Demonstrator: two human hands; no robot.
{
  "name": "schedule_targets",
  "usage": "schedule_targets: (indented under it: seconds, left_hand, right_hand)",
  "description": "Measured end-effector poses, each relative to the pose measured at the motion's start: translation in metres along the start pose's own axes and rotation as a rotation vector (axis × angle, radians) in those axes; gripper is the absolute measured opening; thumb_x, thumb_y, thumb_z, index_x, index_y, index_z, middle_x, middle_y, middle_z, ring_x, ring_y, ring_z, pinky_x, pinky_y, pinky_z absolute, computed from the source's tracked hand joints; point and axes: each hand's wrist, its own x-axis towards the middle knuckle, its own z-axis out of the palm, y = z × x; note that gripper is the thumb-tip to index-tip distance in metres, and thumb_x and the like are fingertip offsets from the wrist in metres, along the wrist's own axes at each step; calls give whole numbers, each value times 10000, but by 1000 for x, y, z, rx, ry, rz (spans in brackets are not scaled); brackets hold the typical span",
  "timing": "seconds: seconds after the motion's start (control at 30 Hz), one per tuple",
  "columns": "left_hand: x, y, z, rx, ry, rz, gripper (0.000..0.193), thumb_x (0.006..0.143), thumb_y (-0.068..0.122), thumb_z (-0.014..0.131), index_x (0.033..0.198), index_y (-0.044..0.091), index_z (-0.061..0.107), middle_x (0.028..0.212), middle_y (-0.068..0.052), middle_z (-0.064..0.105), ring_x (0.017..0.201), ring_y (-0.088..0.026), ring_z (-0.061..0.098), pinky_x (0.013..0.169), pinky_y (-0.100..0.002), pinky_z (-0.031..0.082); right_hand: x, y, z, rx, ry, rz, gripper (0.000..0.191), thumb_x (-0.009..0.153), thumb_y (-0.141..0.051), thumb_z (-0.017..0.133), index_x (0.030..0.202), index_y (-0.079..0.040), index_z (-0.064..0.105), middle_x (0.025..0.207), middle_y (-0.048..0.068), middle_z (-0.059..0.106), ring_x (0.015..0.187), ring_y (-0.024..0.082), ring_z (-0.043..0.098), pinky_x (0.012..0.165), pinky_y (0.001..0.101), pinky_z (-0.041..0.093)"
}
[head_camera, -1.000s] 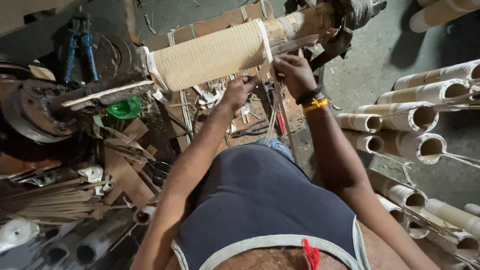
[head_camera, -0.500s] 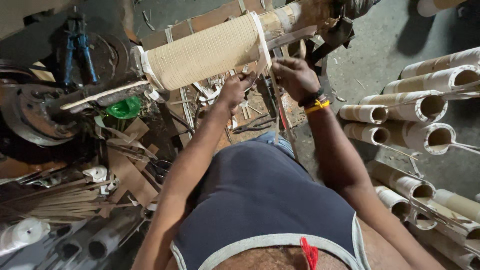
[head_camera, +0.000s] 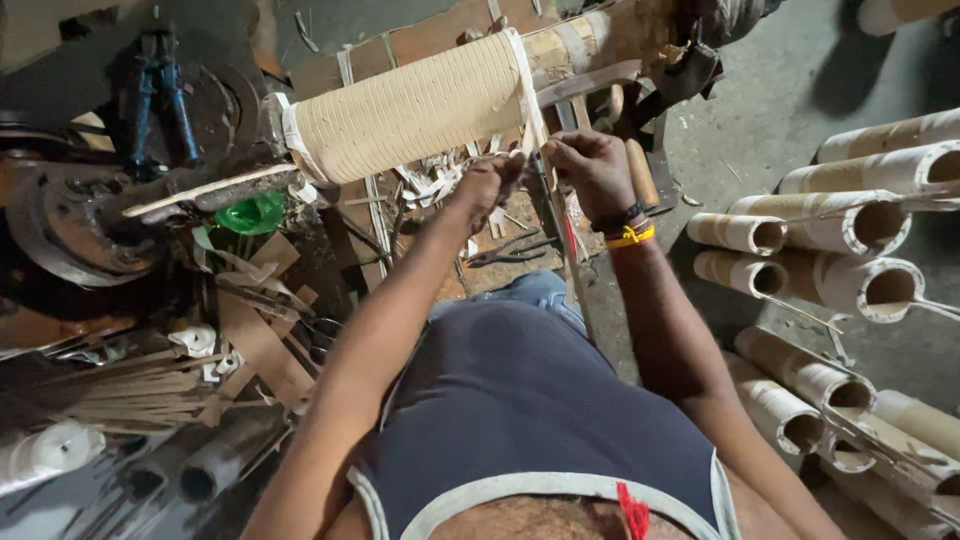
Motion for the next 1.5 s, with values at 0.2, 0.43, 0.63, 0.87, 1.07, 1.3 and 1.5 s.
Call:
schedule_targets:
  seconds: [0.2, 0.43, 0.63, 0.87, 1.07, 1.3, 1.5]
  left_hand:
    - [20, 22, 28, -353, -233, -263, 275, 993, 233, 721, 1168, 23, 694, 1102, -83, 696, 946, -139, 668, 818, -284, 552]
    - [54, -6, 68, -350, -669, 84, 348, 986, 275, 775, 1181, 14, 652, 983, -109, 673, 878, -226, 649, 758, -379, 535]
    - [66, -34, 94, 9, -546, -85, 345, 1015, 354, 721, 1115, 28, 673, 895, -67, 611, 776, -209, 561, 656, -363, 432]
    - [-7, 15, 25, -81, -344, 15, 296, 942, 307, 764, 1056, 36, 727, 992, -54, 673, 897, -164, 653, 828, -320, 545]
    - [-34, 72, 25, 273, 162, 10, 370, 976, 415, 699, 888, 58, 748, 754, -44, 752, 615, -131, 712, 552, -295, 581]
    - [-7, 49, 23, 587, 239, 285, 199, 841, 238, 827, 967, 91, 782, 720, -17, 767, 507, -68, 637, 450, -263, 530]
    - [-4, 36, 12, 356, 35, 288, 194, 896, 211, 825, 913, 18, 815, 719, -54, 747, 499, -84, 581, 432, -283, 439]
  right_hand:
    - [2, -1, -13, -375, 19, -177, 216, 972, -160, 763, 1090, 20, 770, 938, 57, 767, 806, 99, 698, 708, 244, 566]
    - [21, -23, -42, -846, -87, -487, 363, 974, -245, 766, 1189, 41, 703, 1029, 134, 737, 899, 155, 686, 755, 288, 554]
    - [49, -15, -72, -579, -329, -150, 284, 986, -277, 790, 1015, 2, 745, 852, 26, 702, 764, 71, 618, 653, 257, 501]
    - [0, -33, -64, -937, -123, -478, 265, 938, -209, 842, 824, -7, 713, 715, 85, 627, 614, 177, 584, 563, 333, 456]
    - [-89, -21, 48, -1686, -58, -620, 135, 873, -163, 598, 774, -81, 643, 672, 104, 628, 602, 264, 636, 451, 415, 473]
    - [-153, -10, 121, -1191, -457, -665, 104, 771, -213, 643, 750, -112, 646, 672, 105, 640, 656, 319, 647, 593, 471, 503]
    - [-210, -75, 199, -1148, -841, -1854, 168, 953, -265, 655, 952, -99, 682, 989, 63, 671, 1043, 309, 658, 1073, 523, 506]
